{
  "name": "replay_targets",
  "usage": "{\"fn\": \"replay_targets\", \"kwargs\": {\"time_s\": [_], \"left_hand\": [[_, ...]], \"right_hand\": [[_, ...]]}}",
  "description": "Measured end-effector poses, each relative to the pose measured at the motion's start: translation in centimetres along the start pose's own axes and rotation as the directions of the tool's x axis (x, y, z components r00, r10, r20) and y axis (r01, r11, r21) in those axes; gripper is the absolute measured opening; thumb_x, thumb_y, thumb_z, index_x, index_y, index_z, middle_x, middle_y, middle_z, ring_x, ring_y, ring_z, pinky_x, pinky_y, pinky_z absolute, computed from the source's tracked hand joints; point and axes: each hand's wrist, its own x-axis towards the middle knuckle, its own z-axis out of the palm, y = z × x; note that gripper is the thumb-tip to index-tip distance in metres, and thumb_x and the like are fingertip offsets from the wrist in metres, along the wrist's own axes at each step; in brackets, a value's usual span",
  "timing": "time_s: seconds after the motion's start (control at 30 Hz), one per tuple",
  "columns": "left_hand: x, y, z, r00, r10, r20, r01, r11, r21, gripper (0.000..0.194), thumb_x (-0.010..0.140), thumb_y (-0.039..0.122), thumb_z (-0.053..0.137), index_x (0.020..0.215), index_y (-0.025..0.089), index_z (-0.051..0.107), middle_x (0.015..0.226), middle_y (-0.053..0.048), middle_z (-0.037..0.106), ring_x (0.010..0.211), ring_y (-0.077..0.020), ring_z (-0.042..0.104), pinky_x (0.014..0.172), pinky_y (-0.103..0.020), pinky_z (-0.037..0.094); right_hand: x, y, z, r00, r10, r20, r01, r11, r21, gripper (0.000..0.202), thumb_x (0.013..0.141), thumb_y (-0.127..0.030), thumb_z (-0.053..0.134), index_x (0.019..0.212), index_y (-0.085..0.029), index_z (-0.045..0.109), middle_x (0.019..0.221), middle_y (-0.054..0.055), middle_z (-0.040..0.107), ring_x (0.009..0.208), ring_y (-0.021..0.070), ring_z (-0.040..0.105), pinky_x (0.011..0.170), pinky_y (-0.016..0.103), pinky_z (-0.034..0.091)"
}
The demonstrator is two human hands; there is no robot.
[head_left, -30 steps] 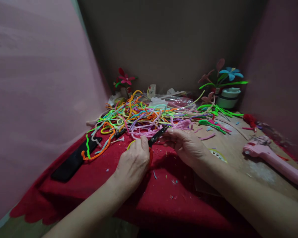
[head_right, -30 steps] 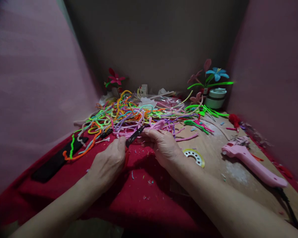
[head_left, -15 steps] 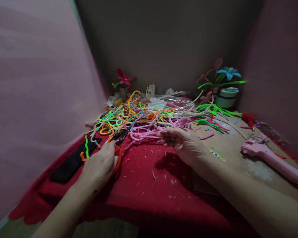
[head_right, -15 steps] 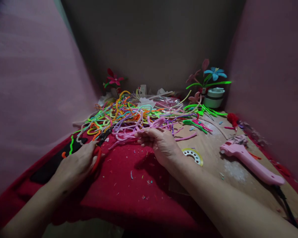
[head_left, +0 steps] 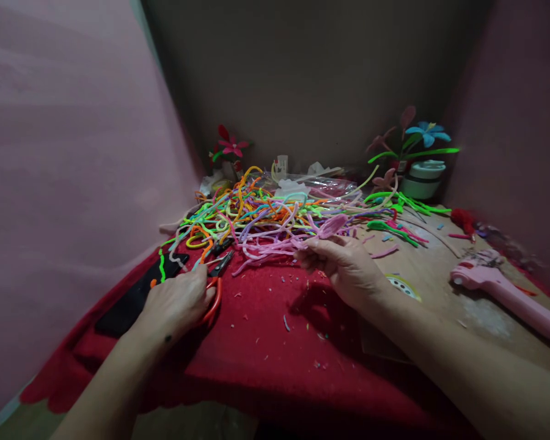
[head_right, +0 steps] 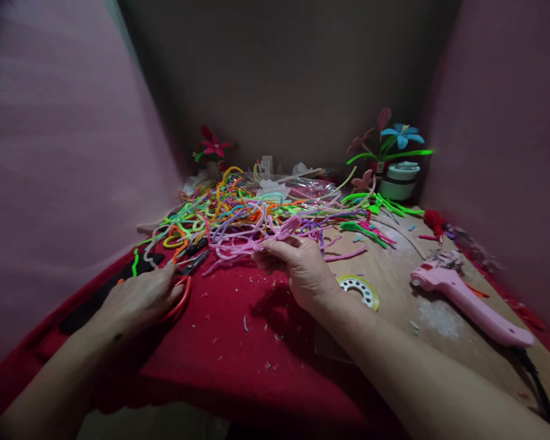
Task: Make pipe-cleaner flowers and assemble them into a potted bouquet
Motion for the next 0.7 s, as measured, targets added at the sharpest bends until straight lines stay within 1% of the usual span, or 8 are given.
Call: {"fn": "replay_targets", "kwargs": {"time_s": [0.13,0.2,0.27,0.3,0.33,0.4,0.53,0.7], "left_hand": [[-1.6,-0.3,-0.7,0.996,-0.076,-0.040,0.076,0.997,0.011,0.041,0.084,0.039,0.028,0.105,0.013,0.051,0.085,-0.019,0.065,0.078,-0.0359,0.063,0.062,-0.043,0.046],[-2.6,0.1,-0.6,0.988,-0.100,-0.122,0.103,0.994,0.022,0.042,0.086,0.036,0.024,0.110,0.012,0.049,0.086,-0.018,0.066,0.075,-0.0347,0.064,0.061,-0.043,0.047],[-3.4,1.2,-0.3,0.964,-0.027,-0.265,0.033,0.999,0.018,0.043,0.087,0.028,0.022,0.121,0.011,0.042,0.101,-0.018,0.063,0.082,-0.0302,0.064,0.066,-0.040,0.049],[-3.8,1.9,0.0,0.947,0.045,-0.318,-0.041,0.999,0.020,0.043,0.087,0.024,0.025,0.124,0.011,0.040,0.109,-0.017,0.060,0.089,-0.0274,0.063,0.070,-0.037,0.050],[-4.1,2.8,0.2,0.935,0.128,-0.332,-0.125,0.992,0.031,0.043,0.085,0.020,0.028,0.126,0.010,0.039,0.113,-0.017,0.058,0.094,-0.0253,0.061,0.074,-0.034,0.050],[-4.6,4.7,0.4,0.932,0.209,-0.295,-0.195,0.978,0.077,0.045,0.082,0.012,0.030,0.126,0.009,0.040,0.105,-0.016,0.060,0.089,-0.0236,0.061,0.068,-0.031,0.051],[-4.9,7.5,0.0,0.931,0.229,-0.284,-0.196,0.970,0.141,0.043,0.083,0.008,0.028,0.122,0.011,0.045,0.090,-0.012,0.061,0.078,-0.0214,0.062,0.056,-0.027,0.051],[-4.7,8.2,-0.1,0.905,0.248,-0.346,-0.204,0.966,0.158,0.041,0.084,0.007,0.031,0.122,0.012,0.046,0.091,-0.011,0.061,0.078,-0.0200,0.063,0.057,-0.025,0.051]], "right_hand": [[0.0,0.0,0.0,1.000,-0.007,-0.028,0.006,0.999,-0.036,0.013,0.067,-0.026,0.066,0.068,-0.013,0.067,0.066,0.005,0.067,0.055,0.0120,0.057,0.056,0.026,0.044],[-0.1,0.0,0.0,0.999,-0.016,-0.032,0.014,0.999,-0.046,0.014,0.067,-0.027,0.066,0.068,-0.013,0.067,0.066,0.005,0.066,0.055,0.0116,0.057,0.057,0.026,0.044],[-0.2,0.0,0.1,0.999,-0.023,-0.037,0.021,0.998,-0.056,0.014,0.068,-0.027,0.066,0.067,-0.013,0.068,0.066,0.005,0.066,0.055,0.0111,0.056,0.056,0.025,0.044],[-0.2,0.0,0.2,0.999,-0.025,-0.042,0.022,0.998,-0.063,0.014,0.068,-0.027,0.066,0.067,-0.013,0.068,0.065,0.005,0.066,0.055,0.0109,0.056,0.056,0.025,0.044],[-0.3,-0.1,0.2,0.999,-0.026,-0.043,0.023,0.997,-0.068,0.014,0.068,-0.027,0.066,0.067,-0.013,0.068,0.065,0.005,0.066,0.054,0.0107,0.055,0.056,0.025,0.043],[-0.4,-0.1,0.4,0.999,-0.023,-0.043,0.020,0.997,-0.070,0.014,0.068,-0.027,0.066,0.067,-0.013,0.068,0.065,0.005,0.067,0.054,0.0107,0.055,0.056,0.025,0.043],[-0.5,-0.2,0.6,0.998,-0.016,-0.060,0.011,0.997,-0.074,0.013,0.066,-0.027,0.067,0.065,-0.013,0.067,0.064,0.006,0.067,0.052,0.0111,0.055,0.055,0.026,0.043],[-0.5,-0.2,0.6,0.998,-0.030,-0.052,0.026,0.998,-0.060,0.013,0.066,-0.026,0.068,0.066,-0.013,0.068,0.066,0.005,0.067,0.053,0.0114,0.056,0.055,0.026,0.044]]}}
